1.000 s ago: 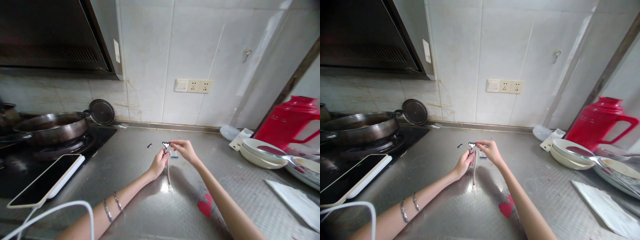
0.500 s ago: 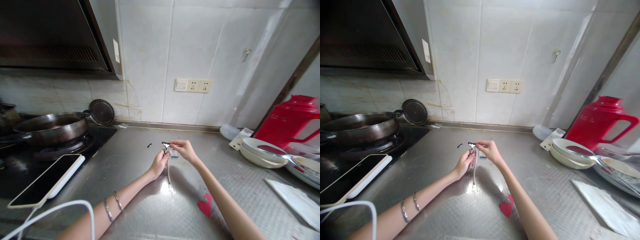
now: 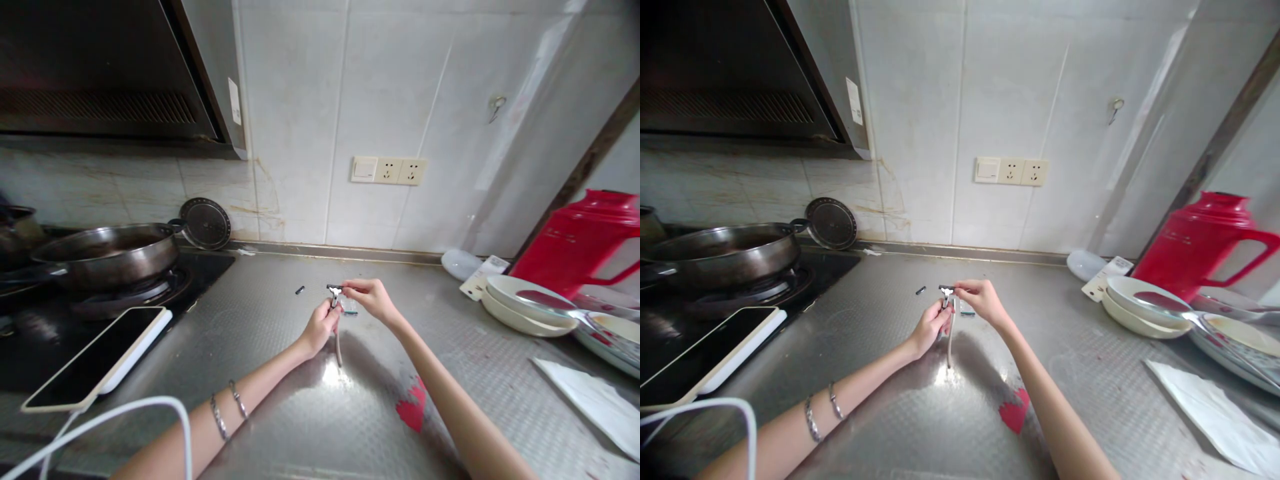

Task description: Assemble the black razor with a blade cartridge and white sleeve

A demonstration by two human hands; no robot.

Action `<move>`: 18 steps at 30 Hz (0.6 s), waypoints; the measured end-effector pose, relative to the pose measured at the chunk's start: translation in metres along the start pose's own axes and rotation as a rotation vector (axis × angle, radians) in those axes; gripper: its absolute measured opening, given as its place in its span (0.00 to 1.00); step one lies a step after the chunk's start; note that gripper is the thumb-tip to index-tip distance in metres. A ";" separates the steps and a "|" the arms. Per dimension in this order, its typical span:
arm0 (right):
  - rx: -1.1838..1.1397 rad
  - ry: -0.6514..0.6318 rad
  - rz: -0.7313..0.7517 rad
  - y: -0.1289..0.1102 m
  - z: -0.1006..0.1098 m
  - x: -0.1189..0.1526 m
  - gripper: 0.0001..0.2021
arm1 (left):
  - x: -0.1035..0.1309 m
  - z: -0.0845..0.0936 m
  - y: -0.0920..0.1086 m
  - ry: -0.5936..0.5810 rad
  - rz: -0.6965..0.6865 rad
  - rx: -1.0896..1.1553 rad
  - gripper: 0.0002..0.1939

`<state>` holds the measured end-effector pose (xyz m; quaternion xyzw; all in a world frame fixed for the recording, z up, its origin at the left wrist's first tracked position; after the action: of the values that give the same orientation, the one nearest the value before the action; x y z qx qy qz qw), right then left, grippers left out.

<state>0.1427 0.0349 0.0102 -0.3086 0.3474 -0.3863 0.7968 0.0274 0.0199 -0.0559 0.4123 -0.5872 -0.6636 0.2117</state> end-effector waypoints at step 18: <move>0.000 0.002 0.018 -0.005 0.003 0.001 0.13 | -0.003 -0.003 -0.002 -0.023 -0.001 0.107 0.15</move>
<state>0.1436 0.0319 0.0148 -0.3049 0.3508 -0.3796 0.7999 0.0316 0.0208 -0.0567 0.4157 -0.6241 -0.6360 0.1825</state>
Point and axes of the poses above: each hand's wrist, its own x-axis away from the middle knuckle, its own z-axis out of the back of the hand, y = z × x, the point moved 6 cm from there along -x, towards the middle knuckle, and after that the axes turned 13 degrees about -y, right-handed, at the moved point
